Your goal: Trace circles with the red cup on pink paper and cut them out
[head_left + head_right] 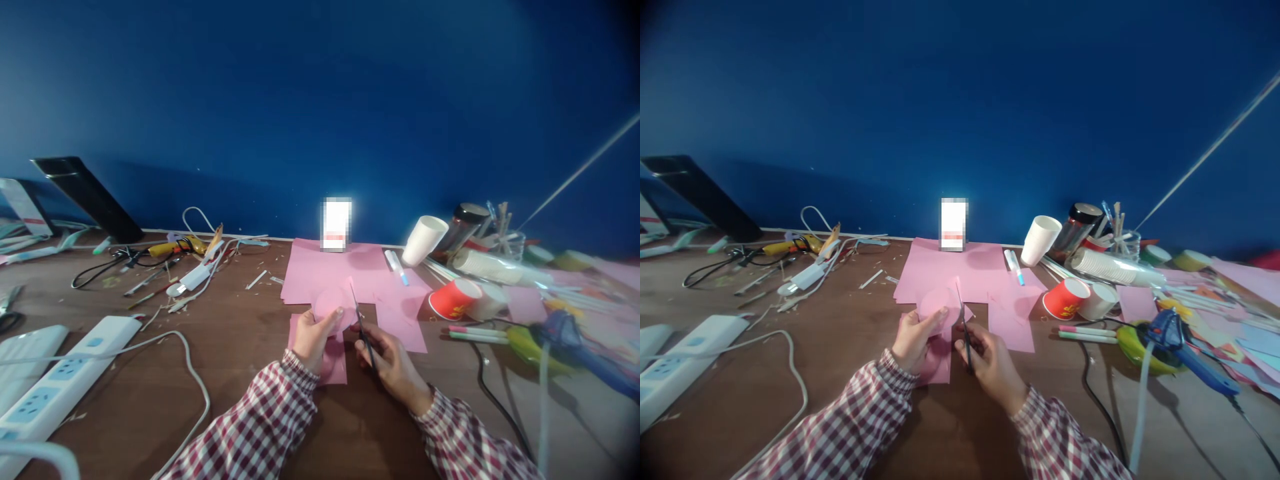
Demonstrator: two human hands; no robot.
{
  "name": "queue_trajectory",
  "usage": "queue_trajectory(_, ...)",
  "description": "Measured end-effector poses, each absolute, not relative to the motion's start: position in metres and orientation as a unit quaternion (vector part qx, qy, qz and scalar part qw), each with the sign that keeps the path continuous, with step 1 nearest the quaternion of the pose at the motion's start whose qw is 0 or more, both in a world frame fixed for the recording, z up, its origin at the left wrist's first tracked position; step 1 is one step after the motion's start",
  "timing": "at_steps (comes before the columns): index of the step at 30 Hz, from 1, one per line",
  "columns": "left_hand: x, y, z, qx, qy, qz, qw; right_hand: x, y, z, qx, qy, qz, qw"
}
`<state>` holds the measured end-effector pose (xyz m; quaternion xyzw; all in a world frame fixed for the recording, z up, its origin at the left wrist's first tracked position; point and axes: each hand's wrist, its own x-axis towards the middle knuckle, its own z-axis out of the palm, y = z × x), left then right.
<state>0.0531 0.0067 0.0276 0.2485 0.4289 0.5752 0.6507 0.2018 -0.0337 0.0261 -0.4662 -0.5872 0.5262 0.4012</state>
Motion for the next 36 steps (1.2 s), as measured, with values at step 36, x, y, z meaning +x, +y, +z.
queue_trajectory(36, 0.052, 0.008, 0.021, 0.284, 0.430, 0.567, 0.643, 0.202, -0.033, 0.034, -0.470, -0.583, 0.531, 0.396)
